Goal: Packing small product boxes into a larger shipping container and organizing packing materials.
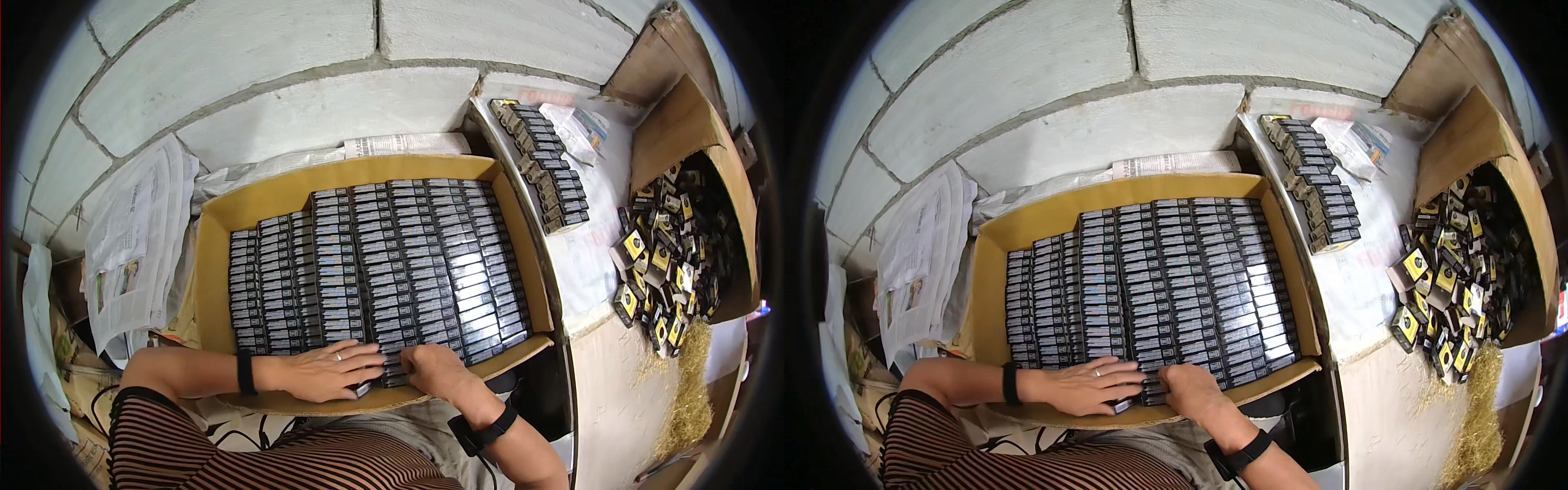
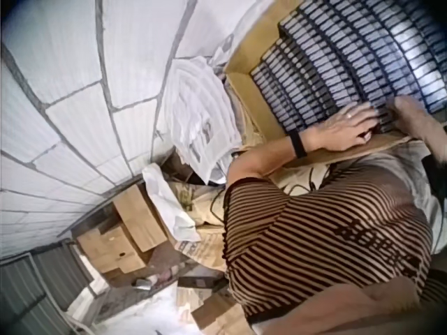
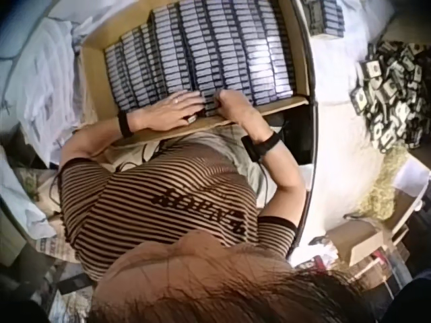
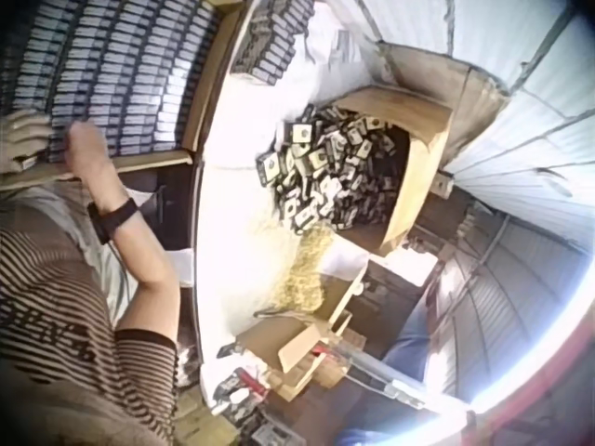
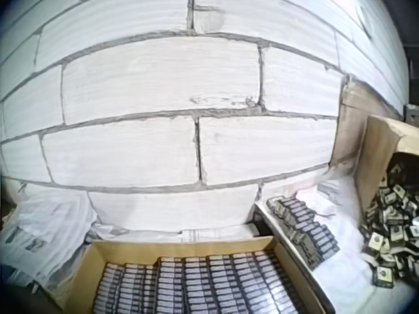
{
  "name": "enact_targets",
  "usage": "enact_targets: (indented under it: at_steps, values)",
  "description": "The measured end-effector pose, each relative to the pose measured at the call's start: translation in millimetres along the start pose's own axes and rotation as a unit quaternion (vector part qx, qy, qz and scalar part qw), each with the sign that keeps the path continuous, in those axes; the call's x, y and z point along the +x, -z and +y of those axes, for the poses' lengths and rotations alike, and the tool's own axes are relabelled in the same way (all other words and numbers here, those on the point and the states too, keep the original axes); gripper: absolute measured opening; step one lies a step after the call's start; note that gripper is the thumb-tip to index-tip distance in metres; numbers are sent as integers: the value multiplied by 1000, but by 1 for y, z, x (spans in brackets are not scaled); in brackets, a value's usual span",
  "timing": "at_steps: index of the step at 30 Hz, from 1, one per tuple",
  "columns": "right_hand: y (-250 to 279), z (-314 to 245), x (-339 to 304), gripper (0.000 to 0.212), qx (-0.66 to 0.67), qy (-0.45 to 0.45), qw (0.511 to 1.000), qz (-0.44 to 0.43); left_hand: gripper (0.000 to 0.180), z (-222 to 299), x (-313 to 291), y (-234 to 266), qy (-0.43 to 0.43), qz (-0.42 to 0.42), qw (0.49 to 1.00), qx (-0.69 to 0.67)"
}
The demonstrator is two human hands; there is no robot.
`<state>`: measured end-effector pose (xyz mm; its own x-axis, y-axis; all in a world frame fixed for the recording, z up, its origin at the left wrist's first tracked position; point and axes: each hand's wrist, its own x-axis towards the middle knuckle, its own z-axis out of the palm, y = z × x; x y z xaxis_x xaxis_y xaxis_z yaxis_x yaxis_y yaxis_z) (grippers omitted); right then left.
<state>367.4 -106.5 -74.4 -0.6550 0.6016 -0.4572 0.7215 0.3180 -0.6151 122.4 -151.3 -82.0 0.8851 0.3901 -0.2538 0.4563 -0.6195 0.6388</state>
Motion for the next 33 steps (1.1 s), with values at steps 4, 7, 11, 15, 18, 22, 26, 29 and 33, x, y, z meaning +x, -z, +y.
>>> enact_targets:
  at_steps: [4,7,11,15,18,22,26,29,33]
  values:
    - [-2,5,0,19,10,5,999,45,61,12,39,-7,98,19,983,154]
    - [16,1,-31,25,44,-23,996,67,66,16,47,-2,101,22,983,154]
    - [43,-24,-82,30,139,-37,974,177,69,10,33,16,114,114,987,10]
    - [49,-32,-136,27,208,-106,925,300,73,-19,6,53,227,303,920,99]
    - [31,-21,-168,24,264,-204,886,323,78,-46,12,61,263,358,888,119]
    - [5,-6,-177,27,312,-116,888,318,87,-54,53,36,318,218,899,207]
    - [-6,-10,-179,27,242,-125,908,318,82,-60,47,46,287,243,912,165]
    - [-12,-12,-195,28,217,-126,905,344,75,-82,31,61,316,449,834,52]
    - [-23,-3,-221,29,322,-195,866,328,71,-101,34,77,275,580,663,-385]
